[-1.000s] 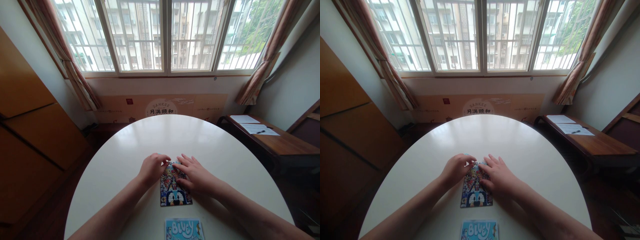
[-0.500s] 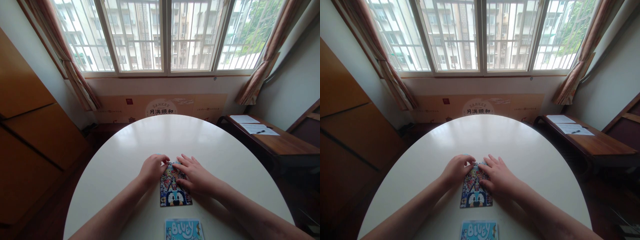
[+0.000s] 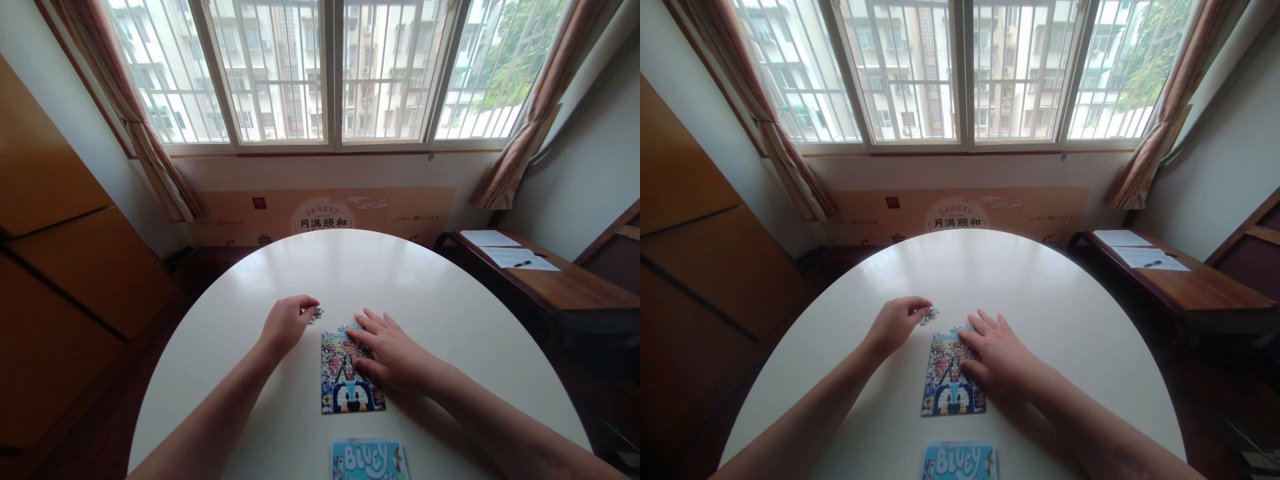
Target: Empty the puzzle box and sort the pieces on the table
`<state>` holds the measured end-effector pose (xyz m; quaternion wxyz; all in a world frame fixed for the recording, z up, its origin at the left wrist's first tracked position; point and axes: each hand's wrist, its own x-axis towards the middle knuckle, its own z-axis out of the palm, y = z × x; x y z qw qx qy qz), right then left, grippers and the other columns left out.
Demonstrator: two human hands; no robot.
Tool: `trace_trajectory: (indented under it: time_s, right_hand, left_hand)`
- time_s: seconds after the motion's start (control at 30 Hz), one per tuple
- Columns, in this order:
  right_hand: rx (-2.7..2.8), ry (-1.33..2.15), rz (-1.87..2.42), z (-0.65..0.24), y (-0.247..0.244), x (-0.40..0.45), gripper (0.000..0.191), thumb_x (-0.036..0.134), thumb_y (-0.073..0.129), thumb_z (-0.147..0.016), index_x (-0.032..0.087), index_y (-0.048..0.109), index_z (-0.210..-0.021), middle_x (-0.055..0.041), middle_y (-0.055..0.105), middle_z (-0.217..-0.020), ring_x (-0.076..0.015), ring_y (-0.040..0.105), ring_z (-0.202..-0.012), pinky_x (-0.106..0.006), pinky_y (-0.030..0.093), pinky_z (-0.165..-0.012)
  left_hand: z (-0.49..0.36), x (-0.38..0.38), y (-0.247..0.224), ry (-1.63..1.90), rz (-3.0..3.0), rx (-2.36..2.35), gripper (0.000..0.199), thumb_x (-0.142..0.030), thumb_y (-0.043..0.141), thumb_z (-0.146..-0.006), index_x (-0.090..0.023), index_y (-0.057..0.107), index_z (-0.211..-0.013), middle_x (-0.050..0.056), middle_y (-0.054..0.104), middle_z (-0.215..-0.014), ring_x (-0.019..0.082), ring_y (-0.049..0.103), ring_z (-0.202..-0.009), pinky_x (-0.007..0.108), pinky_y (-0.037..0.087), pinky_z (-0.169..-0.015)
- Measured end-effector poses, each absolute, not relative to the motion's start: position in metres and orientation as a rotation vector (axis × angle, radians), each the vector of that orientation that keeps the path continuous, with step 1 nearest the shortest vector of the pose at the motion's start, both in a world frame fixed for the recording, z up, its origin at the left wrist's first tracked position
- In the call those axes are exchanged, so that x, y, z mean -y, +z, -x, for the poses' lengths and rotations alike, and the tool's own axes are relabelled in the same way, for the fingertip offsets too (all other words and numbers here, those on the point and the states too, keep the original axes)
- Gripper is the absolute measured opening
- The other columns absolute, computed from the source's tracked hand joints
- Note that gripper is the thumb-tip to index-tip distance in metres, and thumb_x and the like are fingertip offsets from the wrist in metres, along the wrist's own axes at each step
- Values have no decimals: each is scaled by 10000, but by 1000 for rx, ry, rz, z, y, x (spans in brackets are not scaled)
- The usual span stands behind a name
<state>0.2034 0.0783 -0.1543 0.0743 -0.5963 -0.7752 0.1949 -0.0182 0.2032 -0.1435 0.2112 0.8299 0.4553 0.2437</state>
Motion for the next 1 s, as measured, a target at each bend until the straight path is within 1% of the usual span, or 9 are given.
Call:
trace_trajectory:
  time_s: [0.2, 0.3, 0.43, 0.53, 0.63, 0.7, 0.8, 0.9, 1.0]
  right_hand:
    - [2336, 569, 1780, -203, -159, -78, 608, 550, 452, -955, 316, 398, -1513, -63, 242, -1610, -350, 98, -1517, -631, 58, -1201]
    - [2327, 549, 1776, -200, -163, -77, 602, 546, 456, -956, 322, 398, -1512, -65, 235, -1613, -356, 95, -1516, -650, 44, -1191]
    - [2270, 532, 1788, -197, -164, -76, 641, 564, 450, -956, 312, 342, -1536, -57, 230, -1615, -326, 105, -1522, -633, 44, -1206]
    - [2218, 506, 1832, -199, -163, -77, 609, 580, 421, -963, 253, 430, -1477, -61, 245, -1610, -303, 114, -1525, -600, 72, -1224]
    - [2210, 484, 1859, -204, -162, -79, 553, 552, 451, -955, 226, 512, -1398, -75, 264, -1602, -303, 131, -1524, -591, 102, -1225]
    - [2213, 485, 1858, -207, -162, -80, 536, 518, 500, -935, 233, 520, -1389, -81, 275, -1597, -310, 150, -1519, -596, 117, -1220]
    - [2213, 480, 1849, -209, -163, -81, 561, 482, 553, -906, 243, 500, -1411, -83, 289, -1591, -314, 170, -1514, -596, 133, -1217]
    - [2220, 468, 1830, -207, -164, -81, 559, 460, 574, -896, 262, 499, -1414, -78, 296, -1588, -315, 180, -1511, -593, 136, -1218]
    - [2238, 485, 1830, -205, -161, -80, 528, 467, 559, -908, 281, 516, -1400, -68, 297, -1589, -322, 180, -1510, -602, 139, -1211]
  left_hand:
    - [25, -215, -150, 595, -2289, -1356, 205, -293, 583, -858, -234, 776, -891, 23, 772, -917, 225, 693, -844, 321, 516, -756]
    - [26, -219, -155, 584, -2314, -1396, 207, -292, 579, -861, -238, 772, -914, 24, 765, -918, 227, 683, -849, 323, 509, -758]
    - [27, -221, -155, 597, -2385, -1528, 232, -267, 559, -891, -214, 755, -1004, 59, 725, -1041, 232, 668, -901, 332, 505, -792]
    - [23, -213, -151, 649, -2461, -1544, 250, -235, 527, -926, -193, 737, -1054, 79, 689, -1100, 231, 655, -935, 340, 505, -825]
    - [11, -193, -147, 654, -2589, -1397, 231, -233, 536, -939, -191, 742, -1035, 79, 687, -1051, 240, 636, -947, 356, 503, -839]
    - [2, -179, -146, 622, -2676, -1258, 215, -261, 576, -930, -192, 745, -1044, 82, 684, -1029, 251, 616, -967, 378, 496, -867]
    - [-8, -165, -148, 515, -2733, -1173, 226, -292, 655, -885, -194, 745, -1067, 91, 677, -1041, 276, 589, -1000, 417, 484, -905]
    - [-11, -163, -151, 426, -2715, -1175, 160, -279, 678, -864, -202, 760, -978, 89, 675, -1037, 284, 582, -1002, 425, 482, -896]
    - [-11, -164, -153, 447, -2679, -1180, 105, -227, 686, -849, -206, 758, -923, 78, 675, -1014, 276, 583, -994, 415, 480, -891]
